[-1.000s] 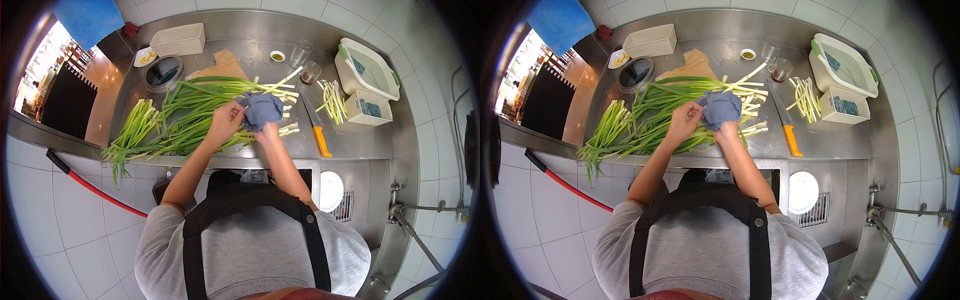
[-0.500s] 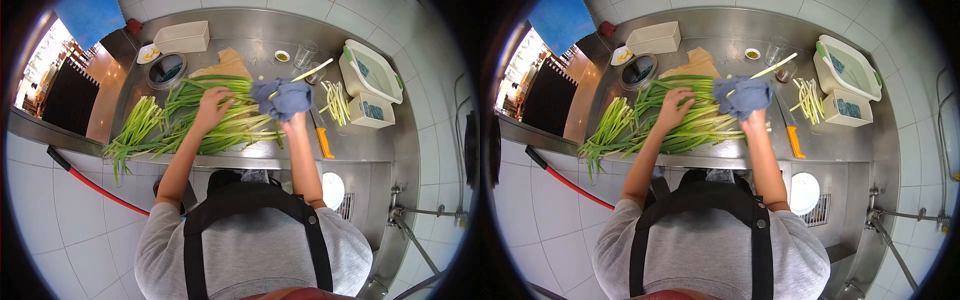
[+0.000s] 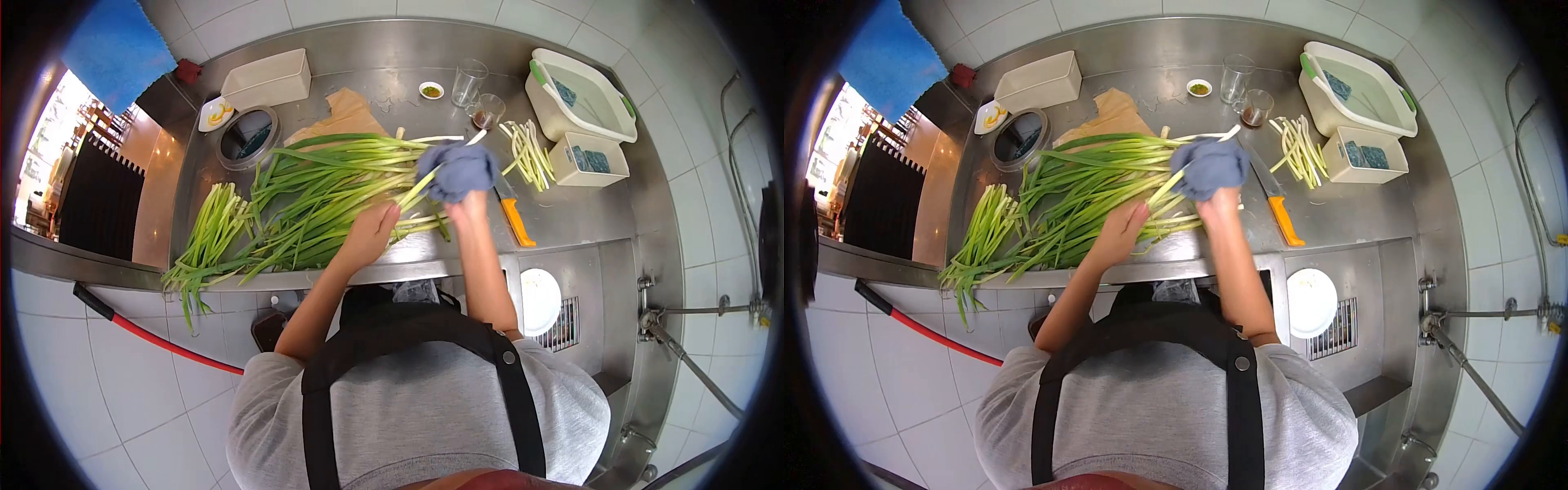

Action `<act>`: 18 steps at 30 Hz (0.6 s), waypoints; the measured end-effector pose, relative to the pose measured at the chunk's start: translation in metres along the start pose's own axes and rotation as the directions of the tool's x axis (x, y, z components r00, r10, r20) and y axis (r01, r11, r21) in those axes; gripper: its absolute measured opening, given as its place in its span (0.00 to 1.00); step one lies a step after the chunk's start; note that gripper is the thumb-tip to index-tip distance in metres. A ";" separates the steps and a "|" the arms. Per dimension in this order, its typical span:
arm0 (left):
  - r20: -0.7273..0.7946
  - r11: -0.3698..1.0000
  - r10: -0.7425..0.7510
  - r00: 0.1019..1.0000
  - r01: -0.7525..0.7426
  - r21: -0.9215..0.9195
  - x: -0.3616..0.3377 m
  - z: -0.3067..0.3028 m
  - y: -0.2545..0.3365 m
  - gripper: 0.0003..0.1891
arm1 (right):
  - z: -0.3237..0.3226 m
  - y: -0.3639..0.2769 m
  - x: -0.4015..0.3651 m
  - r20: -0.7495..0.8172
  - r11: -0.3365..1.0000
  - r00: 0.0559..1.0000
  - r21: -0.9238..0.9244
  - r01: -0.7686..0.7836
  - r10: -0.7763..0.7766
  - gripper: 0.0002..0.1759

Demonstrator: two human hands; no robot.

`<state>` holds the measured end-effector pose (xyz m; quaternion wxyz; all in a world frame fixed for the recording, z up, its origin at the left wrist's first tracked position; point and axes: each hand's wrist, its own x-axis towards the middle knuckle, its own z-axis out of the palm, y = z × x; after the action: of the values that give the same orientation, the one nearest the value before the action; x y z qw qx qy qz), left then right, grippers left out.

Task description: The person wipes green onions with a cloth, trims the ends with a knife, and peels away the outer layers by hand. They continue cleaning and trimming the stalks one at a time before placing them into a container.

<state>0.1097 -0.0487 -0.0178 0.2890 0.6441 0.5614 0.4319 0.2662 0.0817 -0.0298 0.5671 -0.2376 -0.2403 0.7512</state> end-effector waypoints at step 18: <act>-0.334 0.967 -0.099 0.937 0.011 -0.254 -0.015 0.026 -0.018 0.15 | 0.039 0.059 -0.055 0.154 0.973 0.972 -0.177 -0.152 0.180 0.15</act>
<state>0.1238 -0.0569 -0.0486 0.2768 0.5013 0.5625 0.5963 0.2121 0.0110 -0.0324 0.4583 -0.2381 -0.3275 0.7912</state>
